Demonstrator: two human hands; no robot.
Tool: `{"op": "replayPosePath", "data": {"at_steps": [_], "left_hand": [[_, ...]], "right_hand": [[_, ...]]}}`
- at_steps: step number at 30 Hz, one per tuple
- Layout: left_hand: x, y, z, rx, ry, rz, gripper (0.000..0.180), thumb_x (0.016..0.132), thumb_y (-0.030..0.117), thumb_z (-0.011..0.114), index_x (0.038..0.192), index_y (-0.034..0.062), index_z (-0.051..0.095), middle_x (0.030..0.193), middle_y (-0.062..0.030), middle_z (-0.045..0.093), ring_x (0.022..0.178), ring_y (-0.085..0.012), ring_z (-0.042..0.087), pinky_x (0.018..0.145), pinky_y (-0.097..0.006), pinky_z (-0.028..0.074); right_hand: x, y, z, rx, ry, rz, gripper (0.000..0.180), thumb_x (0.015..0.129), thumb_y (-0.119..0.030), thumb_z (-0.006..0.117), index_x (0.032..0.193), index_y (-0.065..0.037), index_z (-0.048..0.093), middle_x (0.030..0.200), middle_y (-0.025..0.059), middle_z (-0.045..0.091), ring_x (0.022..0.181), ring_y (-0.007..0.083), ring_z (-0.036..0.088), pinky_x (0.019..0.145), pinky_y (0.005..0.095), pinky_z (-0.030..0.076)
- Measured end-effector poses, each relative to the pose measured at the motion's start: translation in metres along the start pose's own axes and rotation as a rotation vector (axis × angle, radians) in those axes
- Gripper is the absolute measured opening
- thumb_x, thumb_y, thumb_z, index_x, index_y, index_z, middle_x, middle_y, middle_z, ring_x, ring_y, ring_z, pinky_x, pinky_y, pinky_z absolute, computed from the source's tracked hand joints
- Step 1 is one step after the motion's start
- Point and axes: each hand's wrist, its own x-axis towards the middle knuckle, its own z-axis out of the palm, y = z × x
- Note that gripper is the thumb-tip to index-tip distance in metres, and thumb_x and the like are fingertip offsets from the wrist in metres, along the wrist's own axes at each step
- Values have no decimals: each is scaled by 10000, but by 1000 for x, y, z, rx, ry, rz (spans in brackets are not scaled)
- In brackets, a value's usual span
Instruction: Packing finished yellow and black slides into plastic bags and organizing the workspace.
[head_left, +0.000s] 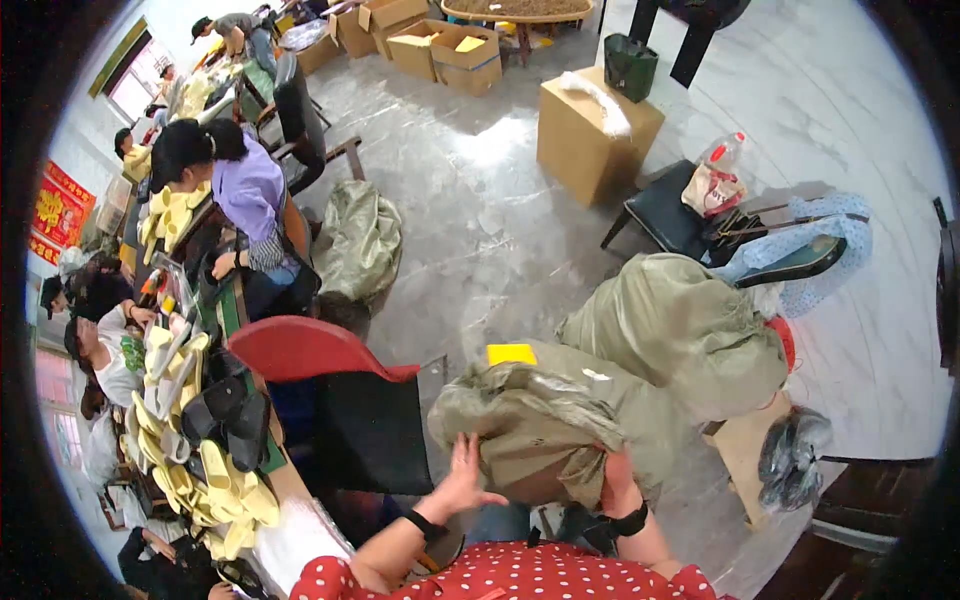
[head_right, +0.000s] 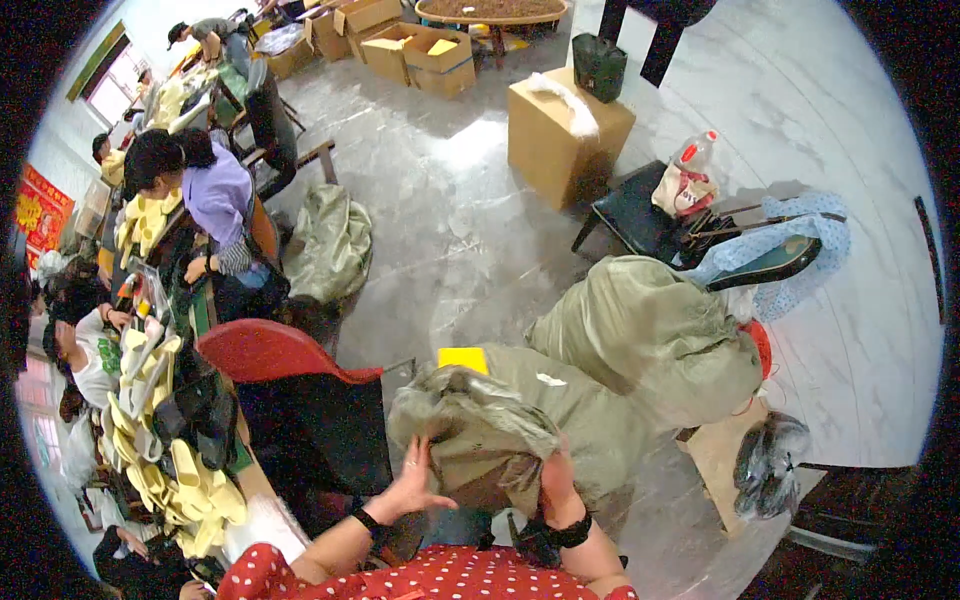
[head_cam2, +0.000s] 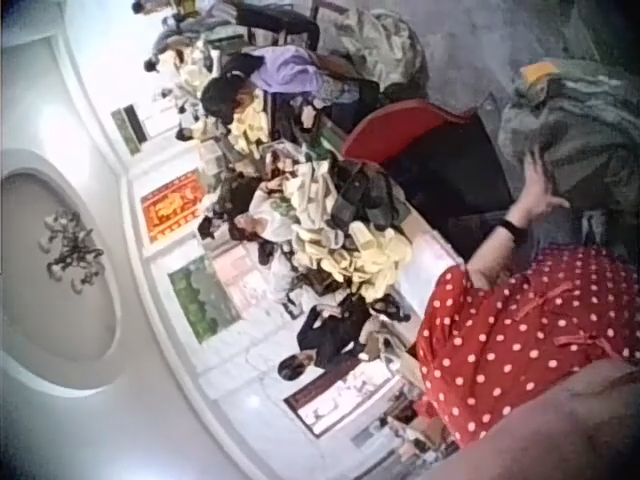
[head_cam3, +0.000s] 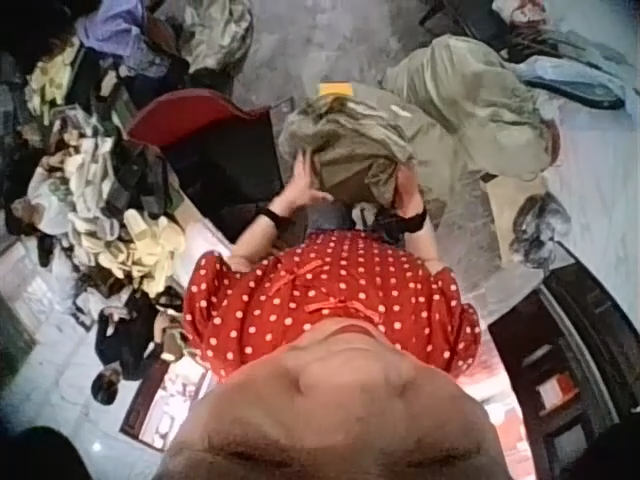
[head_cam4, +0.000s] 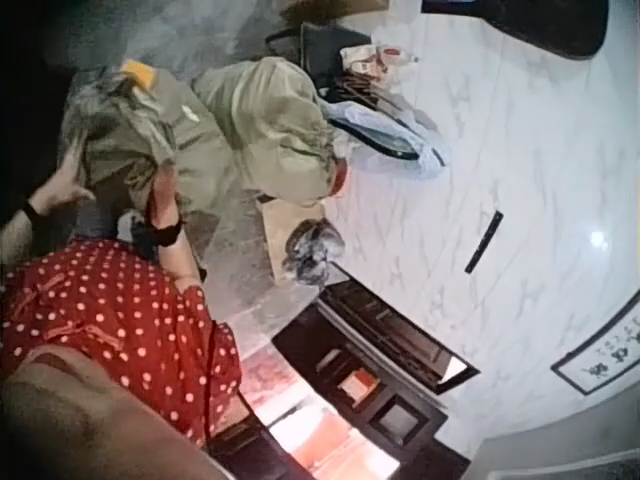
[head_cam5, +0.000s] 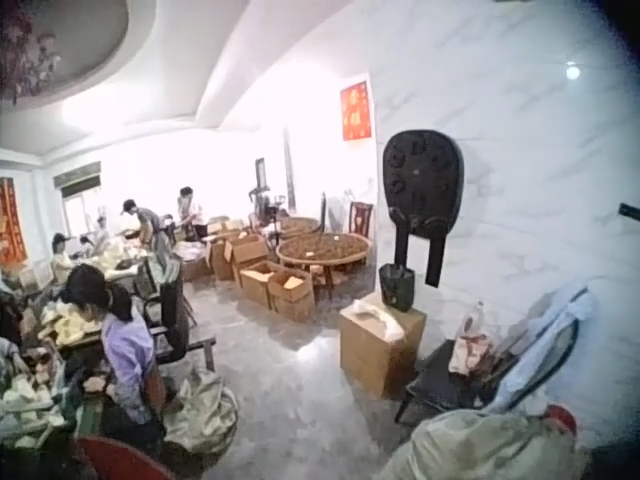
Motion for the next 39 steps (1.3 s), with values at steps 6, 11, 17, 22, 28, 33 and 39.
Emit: {"op": "replayPosePath", "data": {"at_steps": [6, 11, 17, 22, 28, 33, 39], "left_hand": [[5, 64, -21, 23, 331, -76, 1540, 429, 628, 882, 1528, 60, -35, 1547, -330, -49, 1422, -532, 7, 1135, -599, 135], [48, 83, -83, 71, 580, 94, 1458, 446, 580, 895, 1533, 62, 74, 1557, -307, 38, 1429, -504, 80, 1128, -587, 168], [138, 98, -155, 118, 693, 192, 1197, 529, 355, 909, 1492, 55, 263, 1543, -257, 216, 1424, -454, 184, 1136, -526, 240], [227, 107, -215, 242, 756, 250, 1011, 584, 146, 867, 1455, 78, 358, 1546, -170, 286, 1398, -403, 284, 1125, -486, 288], [333, 146, -288, 251, 811, 233, 581, 712, 39, 756, 1269, 46, 589, 1364, -172, 536, 1251, -359, 501, 1028, -428, 412], [446, 146, -354, 146, 925, 277, 179, 760, -16, 698, 934, 23, 709, 946, -135, 703, 850, -276, 667, 760, -350, 528], [591, 161, -426, 112, 752, 443, 127, 762, -5, 734, 874, 34, 689, 896, -124, 698, 830, -287, 667, 740, -357, 523]], "right_hand": [[4, -64, 140, -41, -16, 17, 428, 985, -272, 465, 1313, -1, 509, 1258, 137, 596, 1133, 253, 581, 994, 399, 466], [44, -77, 164, -80, -78, -193, 414, 987, -200, 473, 1344, 8, 468, 1295, 142, 568, 1155, 245, 564, 1021, 398, 442], [164, -124, 205, -194, -551, -331, 456, 968, -109, 528, 1397, -4, 415, 1357, 136, 524, 1214, 237, 524, 1050, 389, 419], [293, -140, 247, 115, -771, -326, 456, 949, -29, 516, 1395, 2, 426, 1325, 111, 558, 1194, 196, 537, 1043, 343, 416], [414, -196, 289, -207, -577, -202, 471, 915, 49, 484, 1382, 25, 433, 1277, 76, 582, 1135, 153, 549, 991, 294, 433], [526, -239, 305, 135, -604, -197, 496, 860, 81, 424, 1352, 34, 473, 1250, 80, 597, 1115, 163, 567, 973, 303, 449], [667, -301, 295, -262, -265, -464, 479, 873, 43, 500, 1351, 14, 485, 1240, 78, 601, 1094, 140, 563, 950, 293, 453]]}}
